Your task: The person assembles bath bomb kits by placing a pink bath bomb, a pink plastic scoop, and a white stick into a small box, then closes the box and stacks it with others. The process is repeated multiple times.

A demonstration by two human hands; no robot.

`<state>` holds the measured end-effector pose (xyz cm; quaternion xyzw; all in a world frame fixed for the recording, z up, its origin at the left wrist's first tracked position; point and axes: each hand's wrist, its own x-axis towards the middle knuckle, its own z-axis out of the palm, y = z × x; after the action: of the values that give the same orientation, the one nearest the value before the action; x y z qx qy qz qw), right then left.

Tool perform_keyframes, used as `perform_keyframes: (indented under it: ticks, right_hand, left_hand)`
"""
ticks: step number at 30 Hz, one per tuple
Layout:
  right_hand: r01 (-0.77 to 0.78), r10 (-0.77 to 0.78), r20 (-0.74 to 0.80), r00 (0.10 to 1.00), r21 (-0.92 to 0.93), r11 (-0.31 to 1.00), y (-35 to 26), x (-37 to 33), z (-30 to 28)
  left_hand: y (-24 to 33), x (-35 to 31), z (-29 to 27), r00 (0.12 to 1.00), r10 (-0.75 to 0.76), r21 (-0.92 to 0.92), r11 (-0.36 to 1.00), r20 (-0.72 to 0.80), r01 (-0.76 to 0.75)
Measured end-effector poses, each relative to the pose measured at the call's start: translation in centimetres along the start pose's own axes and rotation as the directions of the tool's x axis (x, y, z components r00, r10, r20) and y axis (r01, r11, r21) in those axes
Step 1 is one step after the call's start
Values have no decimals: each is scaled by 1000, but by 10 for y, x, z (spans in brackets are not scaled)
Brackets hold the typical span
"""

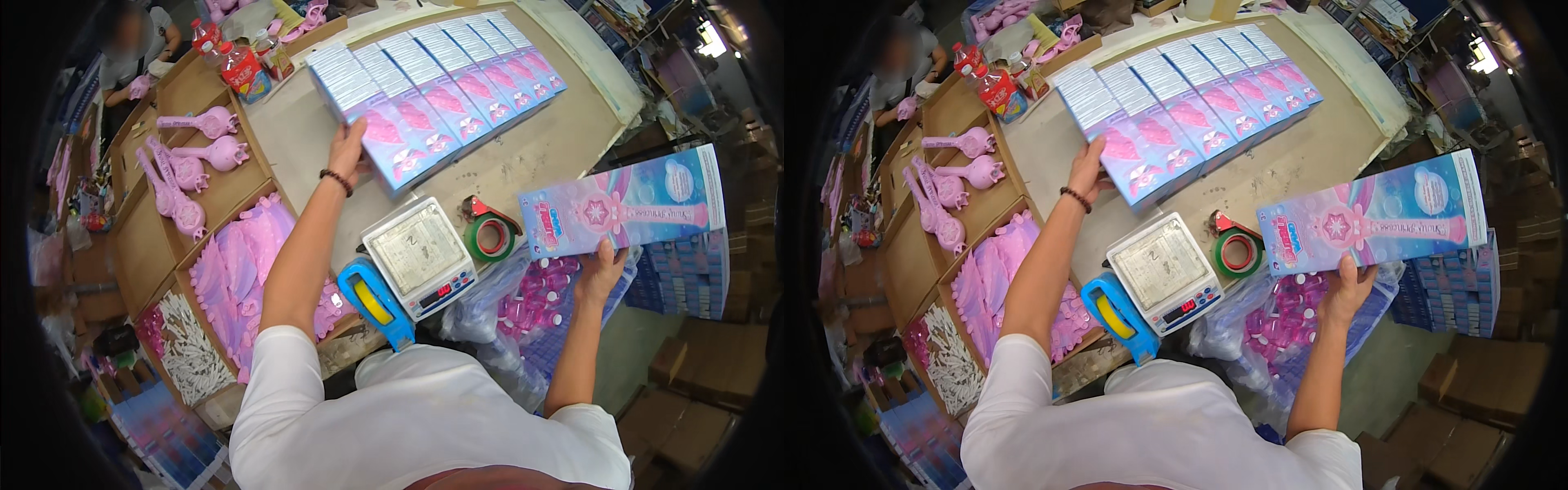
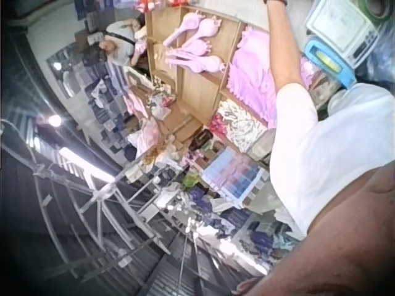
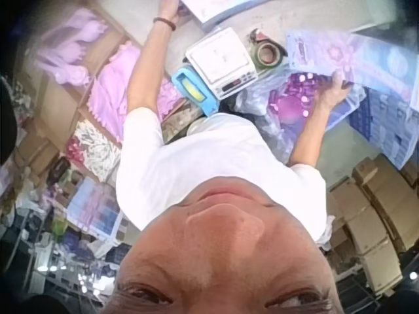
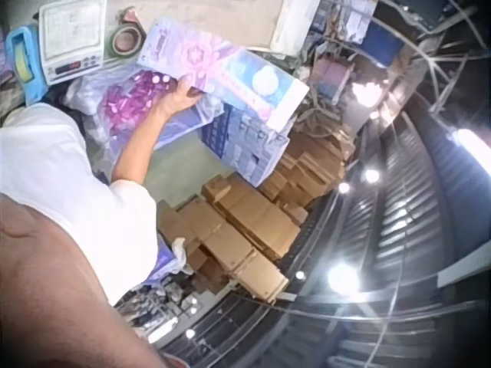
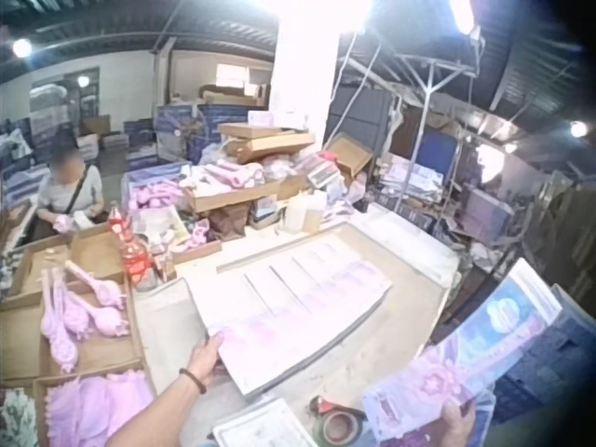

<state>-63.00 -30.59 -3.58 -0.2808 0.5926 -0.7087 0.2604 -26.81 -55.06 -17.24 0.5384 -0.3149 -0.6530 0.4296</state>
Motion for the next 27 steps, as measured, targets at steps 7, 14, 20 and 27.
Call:
perform_keyframes:
  ticks: [7,14,20,27]
  right_hand:
    - [-4,4,8,1000,-77,997,-1,3,-10]
    - [75,-13,205,979,-298,952,14,2,1]
    - [269,107,672,733,-430,862,-15,18,123]
    - [643,386,810,441,-585,495,42,7,321]
  left_hand:
    - [-65,115,38,970,188,265,954,-156,-143]
    - [-42,83,60,979,115,261,963,-169,-68]
    - [-6,-9,3,980,134,-106,983,-150,-151]
    - [-22,-169,-139,910,263,-53,954,-319,-294]
